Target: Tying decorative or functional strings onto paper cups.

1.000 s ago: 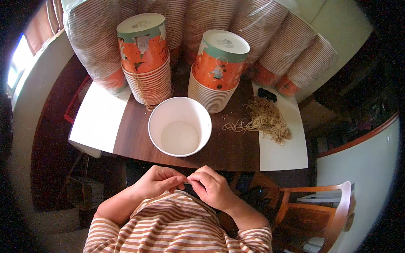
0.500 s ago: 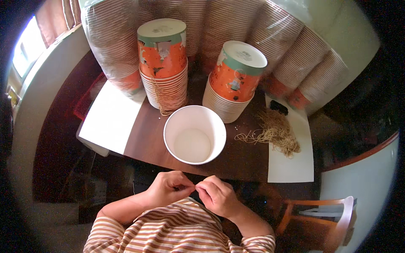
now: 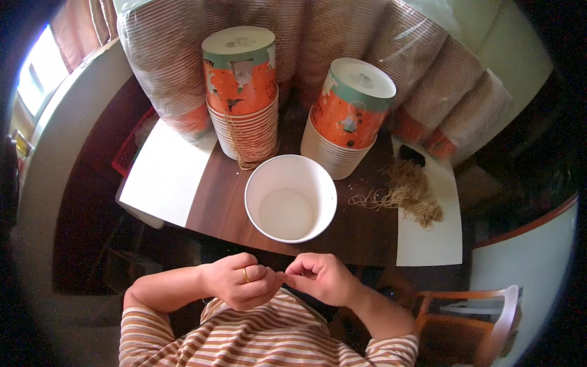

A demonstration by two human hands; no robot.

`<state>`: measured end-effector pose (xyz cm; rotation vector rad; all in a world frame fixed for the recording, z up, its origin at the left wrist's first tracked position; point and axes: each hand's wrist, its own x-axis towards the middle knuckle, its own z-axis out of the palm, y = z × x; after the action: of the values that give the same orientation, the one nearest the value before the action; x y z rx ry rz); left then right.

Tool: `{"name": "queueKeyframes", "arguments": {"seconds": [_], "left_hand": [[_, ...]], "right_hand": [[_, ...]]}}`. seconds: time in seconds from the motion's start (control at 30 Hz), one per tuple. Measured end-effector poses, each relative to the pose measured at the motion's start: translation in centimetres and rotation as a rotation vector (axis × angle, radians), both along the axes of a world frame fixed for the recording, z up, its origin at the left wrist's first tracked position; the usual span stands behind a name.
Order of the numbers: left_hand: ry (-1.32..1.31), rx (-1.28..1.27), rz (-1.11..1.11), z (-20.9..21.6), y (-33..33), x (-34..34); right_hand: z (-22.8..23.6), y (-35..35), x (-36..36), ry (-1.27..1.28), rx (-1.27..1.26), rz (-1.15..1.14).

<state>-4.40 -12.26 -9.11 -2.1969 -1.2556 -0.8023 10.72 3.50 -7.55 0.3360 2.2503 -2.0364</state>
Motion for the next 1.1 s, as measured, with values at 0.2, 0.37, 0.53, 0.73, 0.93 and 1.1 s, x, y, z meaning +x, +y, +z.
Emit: {"name": "queueKeyframes", "arguments": {"seconds": [0.2, 0.37, 0.53, 0.73, 0.93, 1.1], "left_hand": [[0.075, 0.110, 0.142, 1.4, 0.0, -3.0], [-0.298, 0.008, 0.501, 0.2, 0.4, -5.8], [-0.805, -0.178, 0.598, -2.1, 0.7, -6.9], [-0.973, -0.328, 0.606, -2.5, 1.5, -7.3], [-1.000, -0.350, 0.610, -2.6, 1.9, -7.4], [-1.011, -0.356, 0.601, -2.5, 2.1, -7.4]], "right_hand": [[1.2, 1.4, -4.5, -0.060, -0.269, 0.102], [0.5, 3.0, -9.8, 0.069, 0.122, -0.033], [-1.5, 4.0, -12.5, 0.035, 0.289, -0.026], [-2.1, 4.2, -13.7, 0.055, 0.356, 0.004], [-2.4, 4.1, -14.1, 0.098, 0.414, 0.028], [-2.5, 4.1, -14.3, 0.124, 0.446, 0.039]]}}
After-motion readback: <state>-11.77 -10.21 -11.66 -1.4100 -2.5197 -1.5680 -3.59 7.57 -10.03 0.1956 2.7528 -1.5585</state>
